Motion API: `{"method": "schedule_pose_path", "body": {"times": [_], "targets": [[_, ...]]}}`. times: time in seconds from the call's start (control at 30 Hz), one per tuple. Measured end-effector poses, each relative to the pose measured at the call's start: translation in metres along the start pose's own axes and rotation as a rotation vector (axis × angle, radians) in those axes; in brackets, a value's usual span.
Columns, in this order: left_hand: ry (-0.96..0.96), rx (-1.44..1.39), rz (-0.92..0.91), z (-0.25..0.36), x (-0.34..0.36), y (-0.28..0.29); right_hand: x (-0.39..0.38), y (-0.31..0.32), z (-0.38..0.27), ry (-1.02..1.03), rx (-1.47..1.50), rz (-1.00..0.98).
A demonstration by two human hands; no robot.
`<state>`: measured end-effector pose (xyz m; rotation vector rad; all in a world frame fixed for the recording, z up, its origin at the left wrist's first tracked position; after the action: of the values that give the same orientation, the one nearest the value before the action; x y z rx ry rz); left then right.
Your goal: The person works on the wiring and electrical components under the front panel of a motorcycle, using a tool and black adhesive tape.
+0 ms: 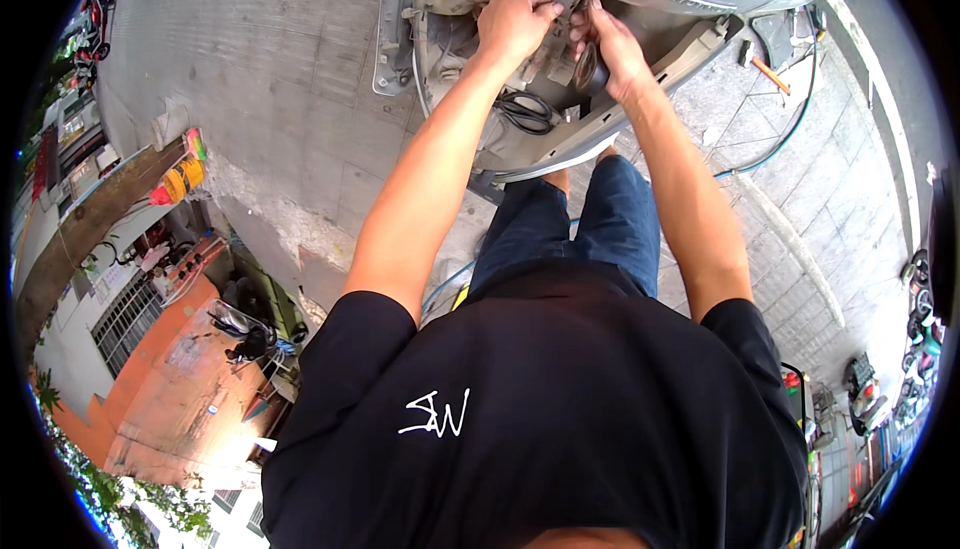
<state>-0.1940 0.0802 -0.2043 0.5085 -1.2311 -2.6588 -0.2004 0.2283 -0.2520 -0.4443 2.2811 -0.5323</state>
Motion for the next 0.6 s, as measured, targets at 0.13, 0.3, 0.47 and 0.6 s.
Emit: {"method": "schedule_pose_path", "body": {"times": [0.13,0.3,0.47,0.6], "targets": [[0.194,-0.142,0.035,-0.001,-0.002,-0.007,-0.029,-0.004,-0.013,0.153,-0.004,-0.063],[0.159,0.012,0.049,0.016,-0.012,0.006,-0.056,-0.03,-0.029,0.232,-0.02,-0.157],[-0.119,-0.208,0.281,0.028,-0.085,0.049,-0.076,-0.039,-0.042,0.182,0.092,-0.081],[0.524,-1.297,-0.389,0.031,-0.167,-0.004,-0.086,-0.059,-0.054,0.252,0.011,-0.095]]}}
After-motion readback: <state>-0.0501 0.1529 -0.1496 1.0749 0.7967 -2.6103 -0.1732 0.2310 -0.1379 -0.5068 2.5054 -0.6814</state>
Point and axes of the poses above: each hand's wrist, its own x-axis towards the middle knuckle, its own y-axis out of the back of the hand, z = x × y, the point moved 7 cm from there along x, towards the middle knuckle, and after that the axes turned 2 degrees about y, right-handed, at the moved point
